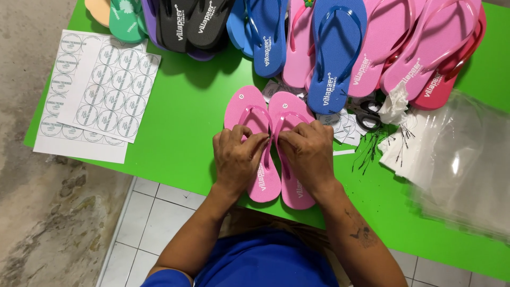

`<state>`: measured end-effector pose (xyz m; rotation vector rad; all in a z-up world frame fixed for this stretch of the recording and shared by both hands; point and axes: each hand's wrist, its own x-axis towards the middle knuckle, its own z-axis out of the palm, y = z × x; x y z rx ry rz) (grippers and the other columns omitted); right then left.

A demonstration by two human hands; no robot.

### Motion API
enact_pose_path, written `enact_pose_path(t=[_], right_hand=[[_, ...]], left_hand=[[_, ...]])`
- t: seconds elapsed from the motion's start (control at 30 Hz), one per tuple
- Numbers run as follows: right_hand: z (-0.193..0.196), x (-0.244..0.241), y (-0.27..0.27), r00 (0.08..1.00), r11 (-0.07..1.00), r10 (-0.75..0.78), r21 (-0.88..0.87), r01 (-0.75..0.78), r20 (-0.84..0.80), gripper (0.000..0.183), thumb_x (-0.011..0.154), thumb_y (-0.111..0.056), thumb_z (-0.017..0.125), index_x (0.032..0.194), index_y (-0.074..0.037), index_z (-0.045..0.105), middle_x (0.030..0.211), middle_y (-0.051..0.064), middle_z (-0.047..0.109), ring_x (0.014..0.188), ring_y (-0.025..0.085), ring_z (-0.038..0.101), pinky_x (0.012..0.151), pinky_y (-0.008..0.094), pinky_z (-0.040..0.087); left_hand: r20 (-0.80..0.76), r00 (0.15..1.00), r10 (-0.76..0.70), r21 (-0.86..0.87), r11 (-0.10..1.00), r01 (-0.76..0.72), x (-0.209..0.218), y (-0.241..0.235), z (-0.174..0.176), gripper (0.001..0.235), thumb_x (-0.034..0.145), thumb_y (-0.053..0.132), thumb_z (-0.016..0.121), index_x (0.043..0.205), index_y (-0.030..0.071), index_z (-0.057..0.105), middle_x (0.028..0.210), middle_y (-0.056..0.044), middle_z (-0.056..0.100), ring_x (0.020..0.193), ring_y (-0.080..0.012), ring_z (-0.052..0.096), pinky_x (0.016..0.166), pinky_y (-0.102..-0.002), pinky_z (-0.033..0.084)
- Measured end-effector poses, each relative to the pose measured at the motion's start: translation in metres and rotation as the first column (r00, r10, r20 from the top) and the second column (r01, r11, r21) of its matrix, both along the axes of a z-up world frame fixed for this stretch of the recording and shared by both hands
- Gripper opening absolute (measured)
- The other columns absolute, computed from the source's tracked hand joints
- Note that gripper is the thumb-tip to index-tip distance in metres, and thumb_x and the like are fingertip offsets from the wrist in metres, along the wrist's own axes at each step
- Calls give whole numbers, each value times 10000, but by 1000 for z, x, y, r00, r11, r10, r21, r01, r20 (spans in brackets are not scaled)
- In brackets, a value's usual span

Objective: Cleaning a pink flip-flop using a white cloth and inspecting it on a workbench.

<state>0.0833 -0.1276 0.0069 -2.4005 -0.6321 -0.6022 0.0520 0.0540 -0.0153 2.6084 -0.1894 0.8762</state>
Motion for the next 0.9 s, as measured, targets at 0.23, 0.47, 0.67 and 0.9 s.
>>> enact_pose_path(t=[0.23,0.47,0.67,0.9], right_hand=[[45,-7,-25,973,997,45,77,-28,-228,62,930,-242,789,923,-188,759,718,-24,656,754,196,612,778,355,447],[50,-13,-12,884,766,260,641,56,-388,105,909,-126,814,920,-57,735,893,86,776,833,150,689,733,274,532],[39,-11,-10,864,655,250,734,181,-436,103,942,-75,778,999,6,750,825,105,777,797,73,659,746,241,562],[44,-12,-4,887,724,164,664,188,-431,80,930,-70,797,993,-22,804,777,104,765,781,76,636,703,277,572]], left_hand=[[55,996,-71,-218,973,82,-1,4,26,61,947,261,693,935,205,672,904,27,621,764,-208,592,772,-369,446],[41,927,-373,-749,603,275,2,-37,41,110,1034,136,587,1018,31,615,968,-110,736,765,-226,694,698,-324,545],[24,922,-387,-894,404,193,6,-50,42,98,993,93,673,1018,-2,667,849,-100,721,762,-131,664,702,-296,561],[-28,935,-353,-886,441,140,10,-47,37,75,931,112,763,976,54,775,838,-89,712,778,-136,673,707,-291,560]])
